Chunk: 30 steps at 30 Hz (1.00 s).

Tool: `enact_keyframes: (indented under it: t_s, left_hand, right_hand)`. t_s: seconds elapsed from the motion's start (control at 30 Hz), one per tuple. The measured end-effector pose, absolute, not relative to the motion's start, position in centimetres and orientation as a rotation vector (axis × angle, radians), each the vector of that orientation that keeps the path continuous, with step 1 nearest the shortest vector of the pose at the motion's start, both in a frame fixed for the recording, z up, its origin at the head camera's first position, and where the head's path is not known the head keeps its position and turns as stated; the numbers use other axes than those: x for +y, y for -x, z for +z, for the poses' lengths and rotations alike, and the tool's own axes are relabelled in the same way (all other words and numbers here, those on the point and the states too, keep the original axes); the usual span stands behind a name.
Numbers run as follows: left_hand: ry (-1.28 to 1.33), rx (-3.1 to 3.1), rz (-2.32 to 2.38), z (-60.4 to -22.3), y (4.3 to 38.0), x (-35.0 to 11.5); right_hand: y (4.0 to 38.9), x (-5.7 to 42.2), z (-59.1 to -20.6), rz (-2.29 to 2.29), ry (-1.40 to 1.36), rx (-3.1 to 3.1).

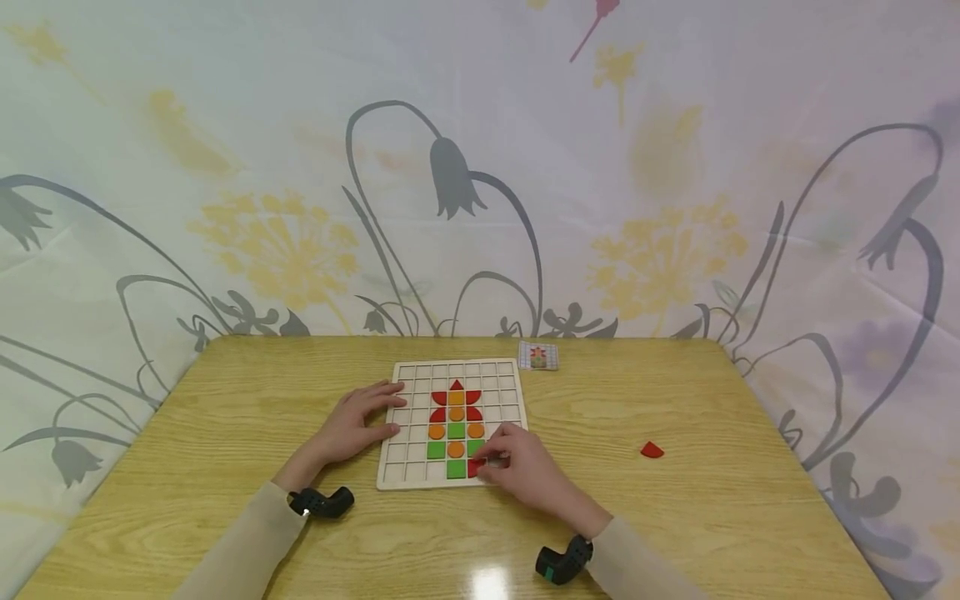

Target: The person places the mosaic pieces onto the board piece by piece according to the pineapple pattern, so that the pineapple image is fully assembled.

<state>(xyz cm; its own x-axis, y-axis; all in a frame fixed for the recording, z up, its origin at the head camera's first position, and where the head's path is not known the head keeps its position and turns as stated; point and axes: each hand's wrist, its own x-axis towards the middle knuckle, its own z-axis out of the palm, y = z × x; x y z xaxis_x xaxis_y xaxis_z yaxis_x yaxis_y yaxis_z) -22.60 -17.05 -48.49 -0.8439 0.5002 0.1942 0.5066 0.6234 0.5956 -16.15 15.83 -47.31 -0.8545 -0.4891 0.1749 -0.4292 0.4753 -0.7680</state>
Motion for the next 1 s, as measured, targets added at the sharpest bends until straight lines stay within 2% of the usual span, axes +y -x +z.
enact_keyframes:
  t_s: [0.23, 0.5, 0.87, 1.0]
  left_hand:
    - [0.900, -2.821, -1.036, -48.5, 22.7, -16.9]
    - [0.890, -2.835, -1.015, -48.7, 22.9, -16.9]
    - [0.867, -2.829, -0.999, -48.7, 22.7, -17.0]
    - [0.871, -2.834, -0.986, -48.6, 22.8, -17.0]
  right_hand:
    - [16.6, 18.7, -47.1, -1.369, 0.766, 2.706]
    - [16.7, 25.0, -46.6, -1.257, 0.661, 2.951]
    - [15.6, 33.6, -46.4, -1.058, 0.278, 3.083]
    - [15.6, 35.8, -46.4, -1.084, 0.219, 2.975]
